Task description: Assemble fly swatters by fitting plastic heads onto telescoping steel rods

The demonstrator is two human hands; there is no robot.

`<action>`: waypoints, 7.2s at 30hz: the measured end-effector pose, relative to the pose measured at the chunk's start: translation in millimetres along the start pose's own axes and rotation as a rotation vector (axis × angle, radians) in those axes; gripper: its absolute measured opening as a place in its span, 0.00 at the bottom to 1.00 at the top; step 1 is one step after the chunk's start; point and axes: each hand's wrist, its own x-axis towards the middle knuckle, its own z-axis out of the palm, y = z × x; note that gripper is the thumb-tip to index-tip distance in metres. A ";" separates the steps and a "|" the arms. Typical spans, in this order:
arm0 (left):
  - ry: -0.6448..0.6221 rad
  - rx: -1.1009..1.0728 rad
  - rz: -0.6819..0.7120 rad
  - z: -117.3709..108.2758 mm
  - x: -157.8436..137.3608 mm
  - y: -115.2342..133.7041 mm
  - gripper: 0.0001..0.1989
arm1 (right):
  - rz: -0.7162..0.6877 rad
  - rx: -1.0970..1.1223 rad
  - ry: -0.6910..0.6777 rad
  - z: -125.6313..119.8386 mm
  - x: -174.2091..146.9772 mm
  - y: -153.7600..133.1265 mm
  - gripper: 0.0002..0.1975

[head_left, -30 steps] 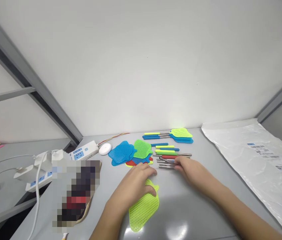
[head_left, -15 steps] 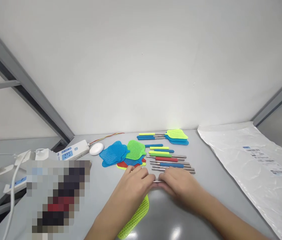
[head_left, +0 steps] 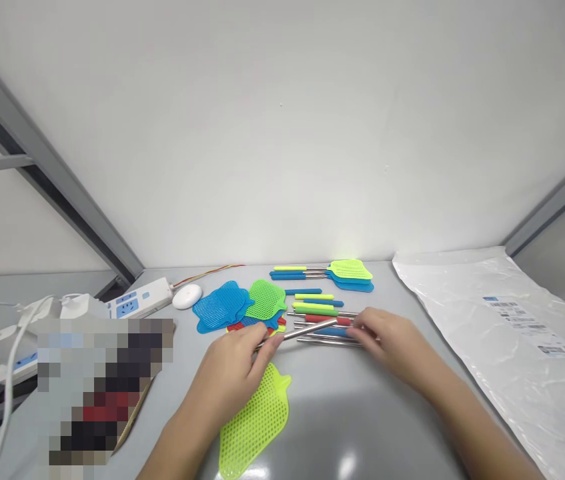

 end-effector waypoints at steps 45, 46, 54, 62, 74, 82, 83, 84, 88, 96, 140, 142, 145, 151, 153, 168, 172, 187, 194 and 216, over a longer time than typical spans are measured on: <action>-0.190 -0.212 0.022 7.7 -8.0 13.4 0.16 | -0.005 -0.072 0.038 37.0 42.2 -3.0 0.09; -0.213 -0.218 0.025 9.7 -9.5 15.9 0.15 | -0.001 -0.076 0.026 38.1 45.2 -3.4 0.08; -0.237 -0.063 0.130 27.8 -11.2 23.0 0.15 | 0.034 -0.057 0.020 39.3 59.1 2.2 0.06; -0.080 -0.021 0.125 39.3 -0.6 8.6 0.17 | 0.263 0.356 0.118 15.1 8.9 27.8 0.11; 0.029 -0.014 0.157 26.6 0.6 -6.8 0.23 | 0.501 0.817 0.342 32.6 -63.1 8.0 0.15; 0.031 0.190 0.273 34.0 -22.9 9.0 0.18 | 0.526 0.764 0.223 34.0 -95.4 12.1 0.16; 0.044 0.227 0.287 36.0 -28.0 11.7 0.16 | 0.508 0.756 0.202 32.4 -99.2 11.5 0.16; 0.054 0.257 0.299 37.9 -33.3 14.1 0.15 | 0.493 0.739 0.188 30.4 -102.4 11.0 0.16; 0.081 0.297 0.336 41.3 -50.3 18.4 0.11 | 0.408 0.593 0.125 20.7 -107.8 9.1 0.14; 0.097 0.105 0.219 40.1 -55.3 17.2 0.07 | 0.068 0.264 0.069 16.3 -104.8 1.8 0.09; 0.131 0.185 0.015 47.1 -69.4 21.6 0.10 | 0.046 0.167 0.036 29.5 -104.5 10.8 0.09; 0.140 0.155 0.043 48.6 -69.8 19.4 0.10 | 0.047 0.167 0.042 29.7 -104.1 10.8 0.09; 0.121 0.134 0.135 51.9 -69.2 16.1 0.10 | 0.045 0.176 0.045 28.0 -103.1 8.5 0.09; 0.039 0.126 0.214 50.7 -65.6 15.8 0.10 | 0.059 0.244 0.019 22.3 -102.7 1.1 0.09; 0.015 0.120 0.211 49.0 -65.0 16.2 0.09 | 0.075 0.253 0.013 21.9 -102.8 0.2 0.09; -0.014 0.059 0.131 46.3 -65.0 15.4 0.10 | 0.075 0.216 -0.025 25.9 -101.6 1.1 0.09; -0.017 0.065 0.108 45.8 -65.1 16.4 0.09 | 0.080 0.118 0.028 29.6 -97.2 3.8 0.10; 0.001 0.057 0.104 45.8 -66.8 16.3 0.09 | 0.104 -0.121 -0.001 6.0 29.6 18.2 0.10; -0.015 0.038 0.112 47.6 -65.5 14.1 0.09 | 0.159 -0.069 -0.065 18.1 28.2 38.1 0.14; 0.003 0.030 0.108 46.3 -64.7 14.8 0.08 | -0.180 -0.284 -0.023 24.7 51.0 6.4 0.16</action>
